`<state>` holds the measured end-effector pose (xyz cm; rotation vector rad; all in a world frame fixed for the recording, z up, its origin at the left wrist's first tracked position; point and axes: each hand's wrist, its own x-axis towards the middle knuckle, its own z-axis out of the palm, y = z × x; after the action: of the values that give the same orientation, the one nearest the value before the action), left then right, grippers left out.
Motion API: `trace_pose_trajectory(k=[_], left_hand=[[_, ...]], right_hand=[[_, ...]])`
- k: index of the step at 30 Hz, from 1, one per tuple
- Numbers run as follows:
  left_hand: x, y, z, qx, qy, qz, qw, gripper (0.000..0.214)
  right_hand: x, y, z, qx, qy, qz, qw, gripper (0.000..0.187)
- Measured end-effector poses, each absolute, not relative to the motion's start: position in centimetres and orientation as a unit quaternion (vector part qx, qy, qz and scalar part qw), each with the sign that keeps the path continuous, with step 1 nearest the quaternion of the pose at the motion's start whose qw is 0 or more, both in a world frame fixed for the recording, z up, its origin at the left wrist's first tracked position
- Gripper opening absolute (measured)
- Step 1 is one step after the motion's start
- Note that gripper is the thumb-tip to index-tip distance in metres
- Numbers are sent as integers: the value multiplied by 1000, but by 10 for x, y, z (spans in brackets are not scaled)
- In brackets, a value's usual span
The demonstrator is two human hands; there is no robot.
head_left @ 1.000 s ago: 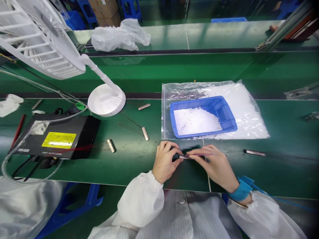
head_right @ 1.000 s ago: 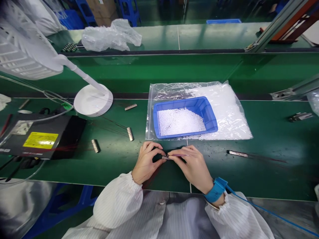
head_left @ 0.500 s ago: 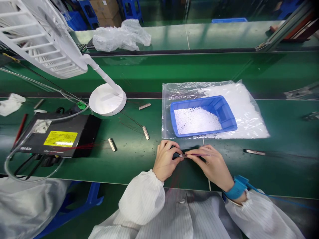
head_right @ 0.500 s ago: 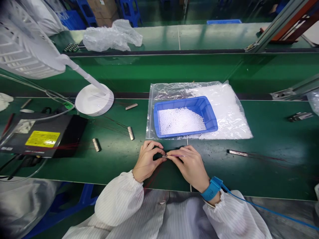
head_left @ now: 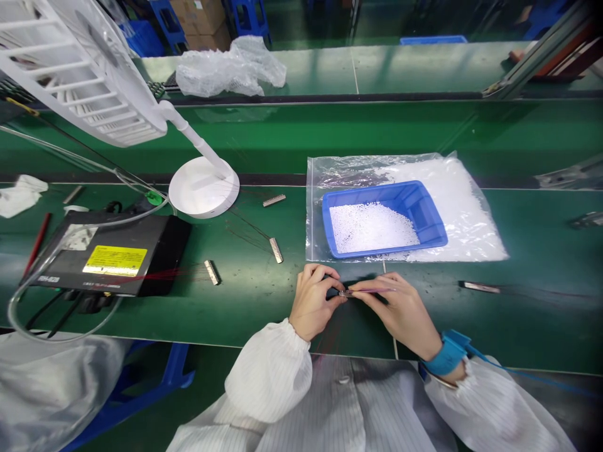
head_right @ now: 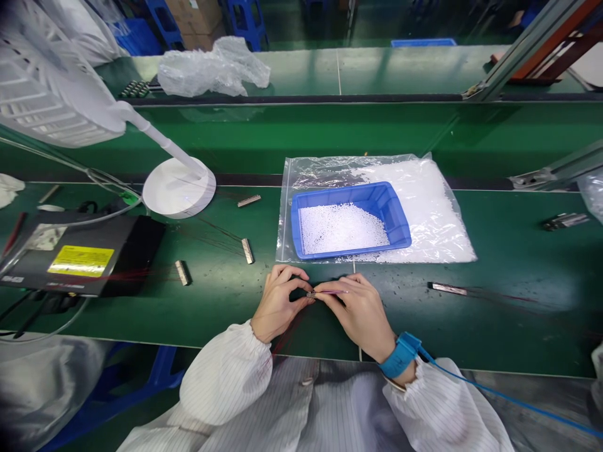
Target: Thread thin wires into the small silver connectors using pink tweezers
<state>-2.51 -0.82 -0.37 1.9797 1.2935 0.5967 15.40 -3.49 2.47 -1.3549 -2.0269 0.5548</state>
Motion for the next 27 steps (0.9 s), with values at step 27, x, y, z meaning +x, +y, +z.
trace_pose_trajectory(k=[27], left_hand=[[-25, -8, -5, 765, 497, 224, 342, 12]], right_hand=[[156, -39, 30, -521, -763, 210, 320, 12]])
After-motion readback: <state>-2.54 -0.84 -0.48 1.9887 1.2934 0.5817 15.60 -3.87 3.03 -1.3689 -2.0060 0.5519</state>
